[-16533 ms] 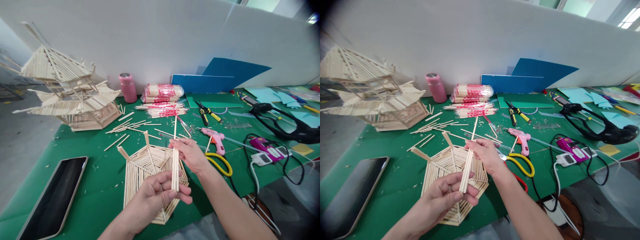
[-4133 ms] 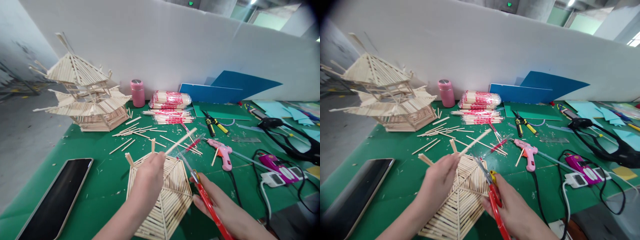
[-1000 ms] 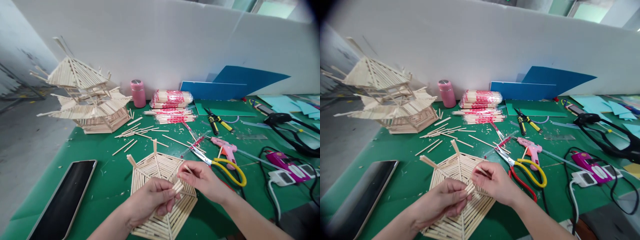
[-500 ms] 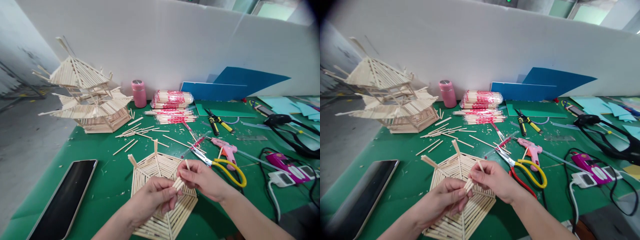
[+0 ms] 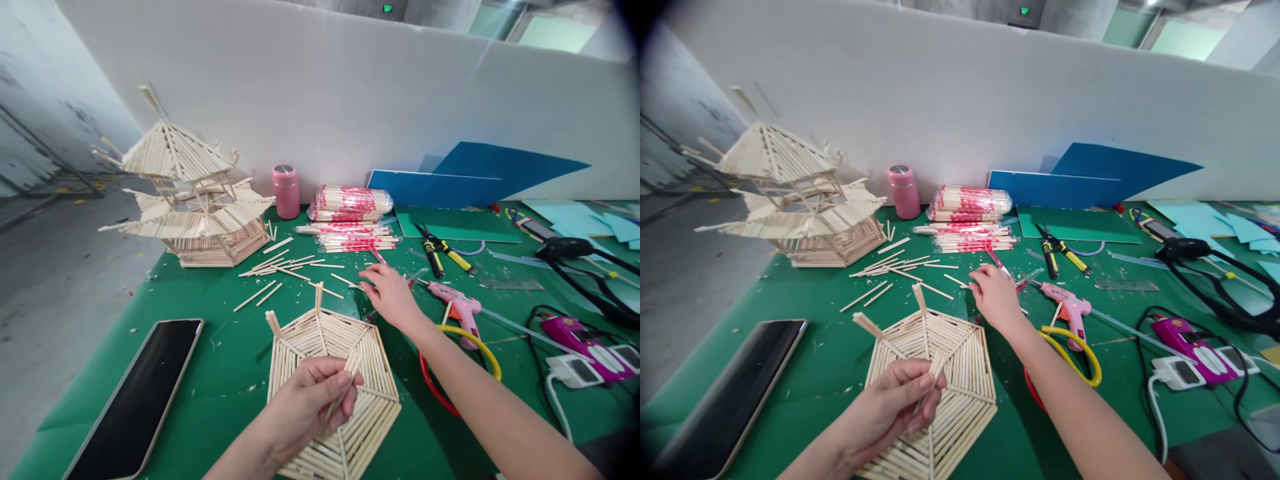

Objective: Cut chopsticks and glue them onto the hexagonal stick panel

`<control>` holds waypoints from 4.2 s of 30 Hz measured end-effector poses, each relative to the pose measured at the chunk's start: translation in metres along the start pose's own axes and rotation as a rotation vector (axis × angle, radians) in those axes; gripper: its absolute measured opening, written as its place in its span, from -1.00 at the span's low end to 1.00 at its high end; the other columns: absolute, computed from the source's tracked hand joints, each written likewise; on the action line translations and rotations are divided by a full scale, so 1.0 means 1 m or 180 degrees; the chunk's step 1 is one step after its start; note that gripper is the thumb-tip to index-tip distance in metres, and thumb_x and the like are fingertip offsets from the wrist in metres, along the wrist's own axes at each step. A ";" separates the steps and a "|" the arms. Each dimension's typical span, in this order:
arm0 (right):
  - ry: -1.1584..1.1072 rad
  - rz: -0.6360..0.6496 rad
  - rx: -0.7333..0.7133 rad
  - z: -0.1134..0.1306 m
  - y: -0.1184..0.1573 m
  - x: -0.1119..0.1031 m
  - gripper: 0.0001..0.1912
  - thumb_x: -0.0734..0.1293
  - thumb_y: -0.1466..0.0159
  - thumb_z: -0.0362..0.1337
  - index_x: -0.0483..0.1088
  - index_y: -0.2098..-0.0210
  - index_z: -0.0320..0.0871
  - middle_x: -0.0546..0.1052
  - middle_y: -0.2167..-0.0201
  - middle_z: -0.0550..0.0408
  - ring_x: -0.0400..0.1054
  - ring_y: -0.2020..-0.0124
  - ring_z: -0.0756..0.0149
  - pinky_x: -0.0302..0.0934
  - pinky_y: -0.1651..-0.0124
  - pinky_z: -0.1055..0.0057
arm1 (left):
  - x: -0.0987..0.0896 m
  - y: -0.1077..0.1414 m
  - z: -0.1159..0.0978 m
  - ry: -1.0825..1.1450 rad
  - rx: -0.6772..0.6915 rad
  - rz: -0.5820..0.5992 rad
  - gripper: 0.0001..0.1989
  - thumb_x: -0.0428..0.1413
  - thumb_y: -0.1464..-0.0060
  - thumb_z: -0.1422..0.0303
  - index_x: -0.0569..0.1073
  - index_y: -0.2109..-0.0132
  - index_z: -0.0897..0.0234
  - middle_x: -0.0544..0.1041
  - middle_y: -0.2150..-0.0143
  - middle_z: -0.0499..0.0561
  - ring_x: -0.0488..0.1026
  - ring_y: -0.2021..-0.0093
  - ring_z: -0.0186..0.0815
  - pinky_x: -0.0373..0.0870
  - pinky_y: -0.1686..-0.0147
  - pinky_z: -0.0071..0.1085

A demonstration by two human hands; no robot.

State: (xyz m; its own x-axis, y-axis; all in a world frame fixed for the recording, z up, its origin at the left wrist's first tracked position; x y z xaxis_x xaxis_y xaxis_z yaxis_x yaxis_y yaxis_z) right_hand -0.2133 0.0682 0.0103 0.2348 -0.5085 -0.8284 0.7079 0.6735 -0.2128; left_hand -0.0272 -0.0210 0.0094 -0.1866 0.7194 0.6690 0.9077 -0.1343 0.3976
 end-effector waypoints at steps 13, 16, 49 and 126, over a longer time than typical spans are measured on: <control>0.0870 -0.0274 0.0987 -0.056 0.137 -0.043 -0.81 0.15 -0.15 -0.24 0.28 0.25 -0.12 0.41 0.25 0.01 0.34 0.28 0.22 0.24 0.31 0.32 | 0.006 -0.004 -0.008 -0.0803 0.0221 -0.0414 -0.78 0.05 0.01 0.29 0.42 0.39 0.41 0.32 0.62 -0.09 0.13 0.66 -0.55 -0.04 0.64 -0.55; 0.0891 -0.0446 0.0992 -0.057 0.146 -0.038 -0.80 0.15 -0.15 -0.22 0.29 0.25 -0.12 0.39 0.21 0.01 0.32 0.24 0.22 0.24 0.28 0.33 | 0.008 -0.003 -0.006 -0.0750 0.0257 -0.0451 -0.80 0.05 0.00 0.32 0.42 0.41 0.42 0.33 0.61 -0.07 0.15 0.66 -0.55 -0.02 0.64 -0.56; -0.2058 0.0853 0.0688 0.077 0.122 0.021 -0.71 0.17 -0.18 -0.16 0.27 0.55 -0.22 0.21 0.65 0.23 0.04 0.60 0.50 -0.08 0.57 0.54 | 0.010 0.001 0.005 0.0877 0.0814 -0.1125 -0.91 0.06 0.01 0.48 0.44 0.31 0.38 0.51 0.35 0.08 0.44 0.31 -0.32 0.37 0.29 -0.44; -0.0361 -0.0261 -0.0091 0.014 -0.029 -0.068 -0.70 0.00 -0.27 -0.17 0.26 0.30 -0.19 0.36 0.50 0.13 0.22 0.52 0.45 0.12 0.51 0.52 | 0.015 -0.006 -0.011 0.0485 0.0606 -0.0949 -0.87 0.04 -0.02 0.40 0.42 0.39 0.39 0.44 0.46 0.02 0.37 0.50 -0.41 0.28 0.45 -0.49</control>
State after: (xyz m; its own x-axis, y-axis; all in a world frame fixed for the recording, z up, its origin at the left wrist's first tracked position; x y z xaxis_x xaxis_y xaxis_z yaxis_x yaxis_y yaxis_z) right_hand -0.2400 0.0759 0.0799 0.2518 -0.6187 -0.7442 0.7088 0.6415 -0.2934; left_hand -0.0392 -0.0169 0.0238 -0.4937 0.5964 0.6329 0.8560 0.2049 0.4747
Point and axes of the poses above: each hand's wrist, its own y-axis away from the middle knuckle, its own x-axis out of the palm, z = x × y, the point moved 1 cm from there along -y, towards the middle knuckle
